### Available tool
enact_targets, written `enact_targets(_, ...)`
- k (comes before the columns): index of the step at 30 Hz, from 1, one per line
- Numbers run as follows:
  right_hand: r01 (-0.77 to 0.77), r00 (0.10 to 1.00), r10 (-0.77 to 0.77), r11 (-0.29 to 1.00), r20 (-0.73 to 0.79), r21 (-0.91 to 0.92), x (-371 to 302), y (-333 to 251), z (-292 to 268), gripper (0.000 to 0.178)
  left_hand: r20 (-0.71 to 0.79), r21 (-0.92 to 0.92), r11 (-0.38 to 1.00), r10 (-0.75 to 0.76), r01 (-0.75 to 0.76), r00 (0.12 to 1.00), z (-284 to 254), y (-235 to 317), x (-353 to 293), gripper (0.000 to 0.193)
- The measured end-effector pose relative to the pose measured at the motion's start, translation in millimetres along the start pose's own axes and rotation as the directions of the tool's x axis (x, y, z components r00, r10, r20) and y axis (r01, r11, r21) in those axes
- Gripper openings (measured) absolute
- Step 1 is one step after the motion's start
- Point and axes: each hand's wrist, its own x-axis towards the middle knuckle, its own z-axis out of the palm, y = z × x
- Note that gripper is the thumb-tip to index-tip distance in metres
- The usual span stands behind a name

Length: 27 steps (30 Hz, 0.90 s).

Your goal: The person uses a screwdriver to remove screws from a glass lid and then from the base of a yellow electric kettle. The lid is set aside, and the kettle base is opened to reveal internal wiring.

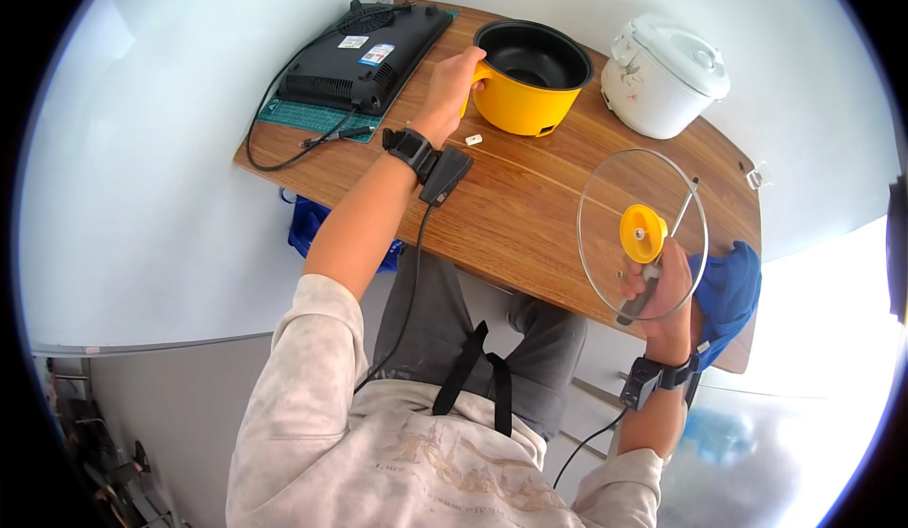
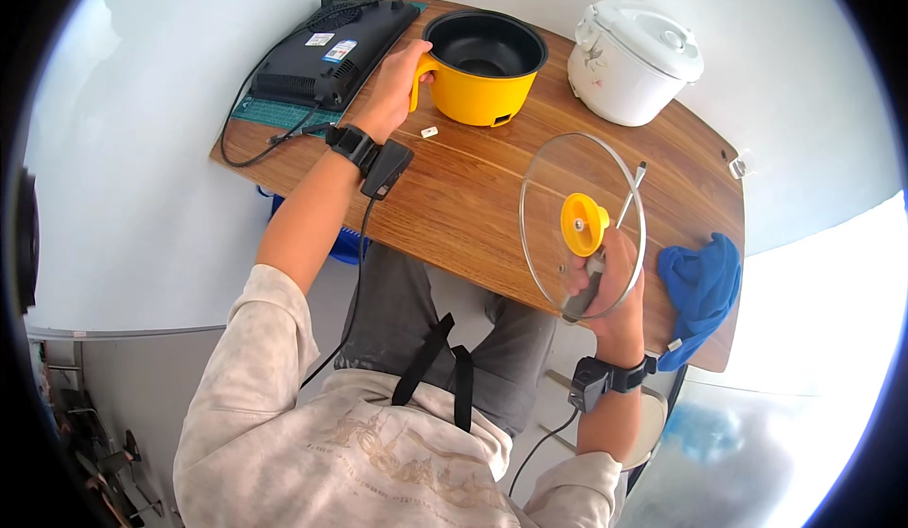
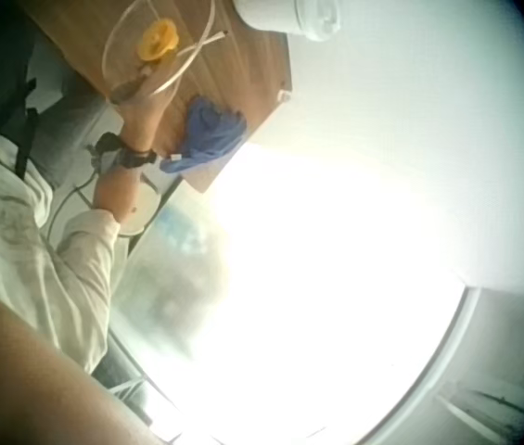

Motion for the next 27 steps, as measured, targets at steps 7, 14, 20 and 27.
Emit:
enact_targets(7, -0.011, 0.998, 0.009, 0.999, 0.054, 0.03, 7.8, 3.8, 8.0, 0.027, -0.026, 0.035, 0.999, -0.005, 0.006, 1.0, -1.9, -2.8, 11.4, 0.032)
enact_targets(14, -0.13, 0.991, 0.131, 0.989, -0.013, 0.077, 3.8, 9.2, 8.8, 0.027, -0.034, 0.056, 0.998, 0.001, 0.001, 0.999, -5.0, -15.9, 3.4, 0.033)
enact_targets(20, -0.16, 0.985, 0.151, 0.981, 0.087, 0.11, 14.0, 13.7, 10.4, 0.028, -0.063, 0.503, 0.863, 0.082, -0.04, 0.995, -15.1, 0.2, -4.3, 0.04)
enact_targets(27, -0.184, 0.978, 0.166, 0.971, 0.125, 0.15, 11.5, 18.7, 20.3, 0.028, 0.239, 0.405, 0.895, 0.096, -0.189, 0.966, 21.9, 6.6, -114.5, 0.042)
